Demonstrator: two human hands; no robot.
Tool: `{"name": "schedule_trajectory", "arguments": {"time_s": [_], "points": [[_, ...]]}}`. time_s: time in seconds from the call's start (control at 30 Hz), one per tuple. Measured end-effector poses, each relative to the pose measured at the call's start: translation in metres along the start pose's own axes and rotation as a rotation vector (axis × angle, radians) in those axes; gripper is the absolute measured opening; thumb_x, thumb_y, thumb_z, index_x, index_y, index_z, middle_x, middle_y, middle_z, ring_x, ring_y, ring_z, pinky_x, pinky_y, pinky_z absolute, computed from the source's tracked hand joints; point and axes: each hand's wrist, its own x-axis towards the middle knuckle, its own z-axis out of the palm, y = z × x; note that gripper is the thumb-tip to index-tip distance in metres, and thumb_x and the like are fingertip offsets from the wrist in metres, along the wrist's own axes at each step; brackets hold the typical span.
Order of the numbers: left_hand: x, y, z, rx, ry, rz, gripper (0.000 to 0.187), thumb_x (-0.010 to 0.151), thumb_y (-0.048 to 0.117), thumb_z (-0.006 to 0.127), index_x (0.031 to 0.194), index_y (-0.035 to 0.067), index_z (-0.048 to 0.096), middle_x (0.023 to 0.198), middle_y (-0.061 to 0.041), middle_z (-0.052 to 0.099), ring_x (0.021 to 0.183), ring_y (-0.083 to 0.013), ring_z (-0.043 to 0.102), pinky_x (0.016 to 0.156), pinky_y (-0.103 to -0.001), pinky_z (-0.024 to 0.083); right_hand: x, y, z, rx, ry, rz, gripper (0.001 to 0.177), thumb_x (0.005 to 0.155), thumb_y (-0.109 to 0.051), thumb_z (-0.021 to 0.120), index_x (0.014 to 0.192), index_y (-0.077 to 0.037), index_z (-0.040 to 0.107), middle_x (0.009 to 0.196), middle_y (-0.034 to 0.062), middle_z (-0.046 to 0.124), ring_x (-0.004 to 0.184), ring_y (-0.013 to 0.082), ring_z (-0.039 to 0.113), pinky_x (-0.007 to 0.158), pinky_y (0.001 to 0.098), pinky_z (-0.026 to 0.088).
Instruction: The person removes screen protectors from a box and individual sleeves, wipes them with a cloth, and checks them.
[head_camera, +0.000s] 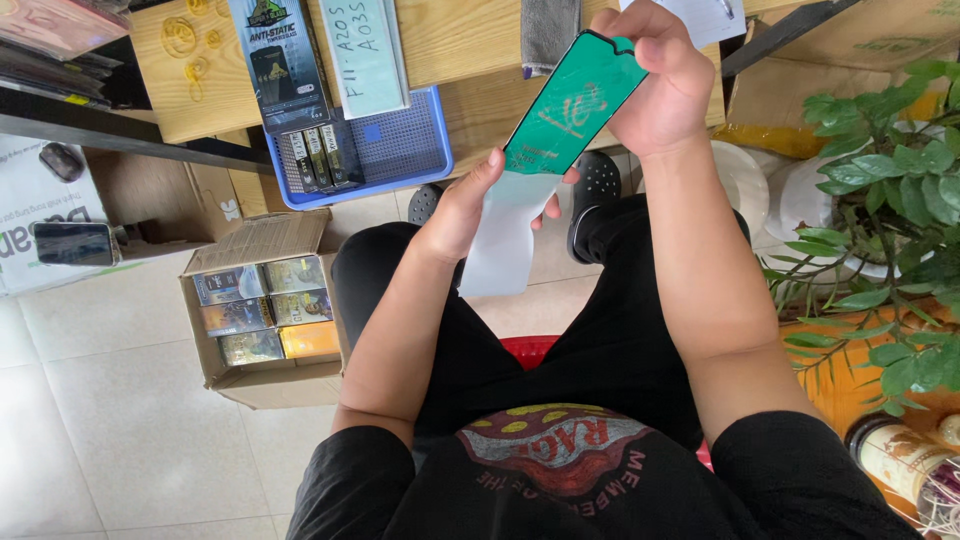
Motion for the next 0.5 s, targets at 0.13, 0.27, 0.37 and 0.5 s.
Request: {"name": "schedule_trajectory", "arguments": {"time_s": [0.13,0.27,0.37,0.5], "points": [[0.002,-0.008,-0.001,-0.29,-0.119,-0.041,0.082,0.096,0.062,0.059,0.147,-0.002,0.05,0.134,-0.027,0.064,0.095,-0.0334,0.072,0.071,-0.039,0.057,-0.006,-0.008,0.022,0.015,-0.314,-0.05,0.049,0.096,-0.046,0.067,0.134,-0.015,0.061,0.134,0.013,0.059,0.116,0.0324,0.058,0.099,0.0452,0.047],[0.003,-0.018,-0.005,-0.556,-0.224,-0.173,0.085,0.098,0.061,0.055,0.157,0.001,0.04,0.143,-0.033,0.057,0.105,-0.0468,0.071,0.083,-0.052,0.06,-0.012,-0.002,0.032,0.105,-0.42,0.086,0.084,0.088,-0.048,0.08,0.157,-0.019,0.044,0.145,0.0268,0.055,0.137,0.0503,0.058,0.107,0.0591,0.058],[0.005,-0.016,0.002,-0.586,-0.268,-0.145,0.094,0.094,0.066,0.056,0.16,0.001,0.035,0.142,-0.032,0.056,0.108,-0.0431,0.071,0.086,-0.048,0.061,-0.012,-0.003,0.041,-0.072,-0.357,-0.036,0.075,0.093,-0.062,0.074,0.15,-0.021,0.049,0.126,0.0255,0.058,0.11,0.0449,0.066,0.099,0.0544,0.059],[0.009,-0.026,-0.001,-0.609,-0.286,-0.175,0.094,0.094,0.067,0.056,0.158,0.0,0.037,0.147,-0.033,0.052,0.112,-0.0426,0.069,0.092,-0.051,0.06,-0.017,-0.002,0.045,-0.046,-0.223,-0.032,0.066,0.09,-0.067,0.076,0.134,-0.022,0.053,0.121,0.0226,0.06,0.101,0.0423,0.067,0.085,0.0485,0.058]]}}
